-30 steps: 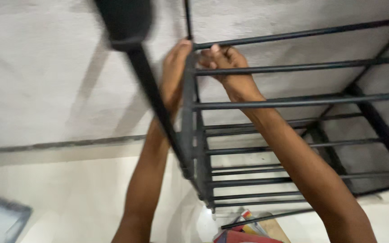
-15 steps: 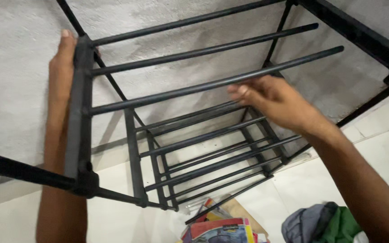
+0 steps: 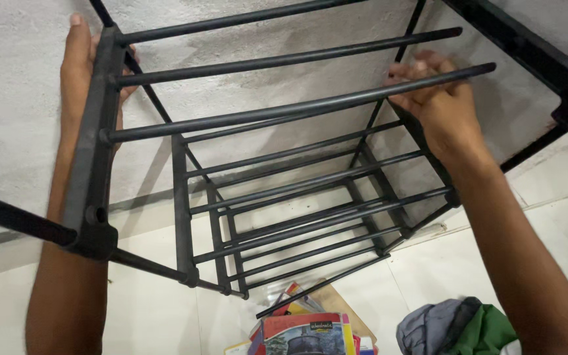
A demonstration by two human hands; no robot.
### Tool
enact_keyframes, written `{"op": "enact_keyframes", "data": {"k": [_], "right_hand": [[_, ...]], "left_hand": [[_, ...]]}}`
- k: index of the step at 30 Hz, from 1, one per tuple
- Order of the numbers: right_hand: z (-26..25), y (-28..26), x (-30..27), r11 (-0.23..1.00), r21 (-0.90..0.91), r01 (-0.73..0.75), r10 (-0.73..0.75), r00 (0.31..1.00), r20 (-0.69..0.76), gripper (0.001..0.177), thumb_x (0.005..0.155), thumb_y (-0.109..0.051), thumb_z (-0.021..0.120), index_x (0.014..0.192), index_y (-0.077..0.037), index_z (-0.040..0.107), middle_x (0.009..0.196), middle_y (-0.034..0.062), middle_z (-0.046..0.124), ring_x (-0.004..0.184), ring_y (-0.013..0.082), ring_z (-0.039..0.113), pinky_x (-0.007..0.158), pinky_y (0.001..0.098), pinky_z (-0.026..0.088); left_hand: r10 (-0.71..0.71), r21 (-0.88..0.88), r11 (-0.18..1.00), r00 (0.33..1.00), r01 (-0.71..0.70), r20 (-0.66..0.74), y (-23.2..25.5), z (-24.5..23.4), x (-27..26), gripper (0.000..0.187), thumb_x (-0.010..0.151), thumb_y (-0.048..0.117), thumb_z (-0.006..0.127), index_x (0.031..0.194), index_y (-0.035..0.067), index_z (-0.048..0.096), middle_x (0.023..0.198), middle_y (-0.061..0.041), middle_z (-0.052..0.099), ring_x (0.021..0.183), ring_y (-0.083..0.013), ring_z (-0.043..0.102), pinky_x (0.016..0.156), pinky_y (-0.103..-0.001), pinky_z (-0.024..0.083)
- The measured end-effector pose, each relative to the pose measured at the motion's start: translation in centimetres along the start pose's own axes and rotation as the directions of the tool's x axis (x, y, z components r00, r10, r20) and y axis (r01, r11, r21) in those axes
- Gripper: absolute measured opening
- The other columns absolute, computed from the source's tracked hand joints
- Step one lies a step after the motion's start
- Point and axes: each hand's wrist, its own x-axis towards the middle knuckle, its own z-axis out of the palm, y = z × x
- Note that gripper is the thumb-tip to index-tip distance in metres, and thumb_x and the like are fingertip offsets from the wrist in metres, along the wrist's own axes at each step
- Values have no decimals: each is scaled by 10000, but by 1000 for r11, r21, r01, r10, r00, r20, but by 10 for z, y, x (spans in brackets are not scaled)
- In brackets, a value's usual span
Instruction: The person assembles a black plastic shoe rack by hand, fitting the horizontal poles into the vertical frame components and pressing them into place.
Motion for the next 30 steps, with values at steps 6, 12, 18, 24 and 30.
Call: {"op": "enact_keyframes", "data": {"k": [6, 12, 18, 24, 30], "right_hand": [[-8, 17, 20, 918, 362, 164, -155, 986, -55, 381, 1127, -297, 560, 1353, 8, 536, 1323, 166, 668, 1154, 249, 726, 965, 328, 628], [-5, 24, 33, 888, 421, 185, -118, 976, -181, 269, 1098, -242, 658, 1222, -11, 594, 1172, 137, 713, 1050, 203, 756, 911, 312, 638], [0, 26, 34, 855, 473, 213, -143, 973, -180, 256, 1088, -242, 666, 1194, -20, 595, 1106, 126, 711, 983, 182, 741, 844, 293, 625], [6, 24, 33, 837, 503, 216, -153, 975, -164, 282, 1083, -271, 658, 1204, -25, 592, 1127, 120, 711, 968, 170, 733, 834, 283, 619], [17, 22, 34, 877, 417, 238, -226, 971, -77, 252, 1114, -298, 635, 1191, -58, 617, 1145, 102, 745, 969, 145, 726, 840, 264, 603]], "left_hand": [[-25, -10, 1000, 1000, 25, -5, 11, 4, -6, 585, 1226, 532, 328, 848, 123, 507, 628, 60, 364, 502, -18, 345, 443, -171, 267], [-84, 87, 992, 991, 93, -108, 12, 3, -12, 563, 1192, 526, 317, 1036, 77, 620, 795, 25, 491, 707, -55, 534, 665, -233, 536], [-38, 147, 987, 990, 58, -138, 14, 12, -13, 620, 1121, 560, 334, 1264, 41, 640, 1019, -48, 625, 1044, -147, 710, 941, -407, 641], [-117, 31, 992, 982, 123, -150, 14, 7, -11, 486, 1150, 473, 392, 1228, 63, 640, 1001, -53, 602, 973, -145, 667, 929, -395, 616], [-139, -30, 990, 983, 136, -124, 16, 6, -10, 407, 1152, 428, 404, 1182, 92, 632, 986, -31, 593, 946, -117, 657, 963, -386, 617]]}}
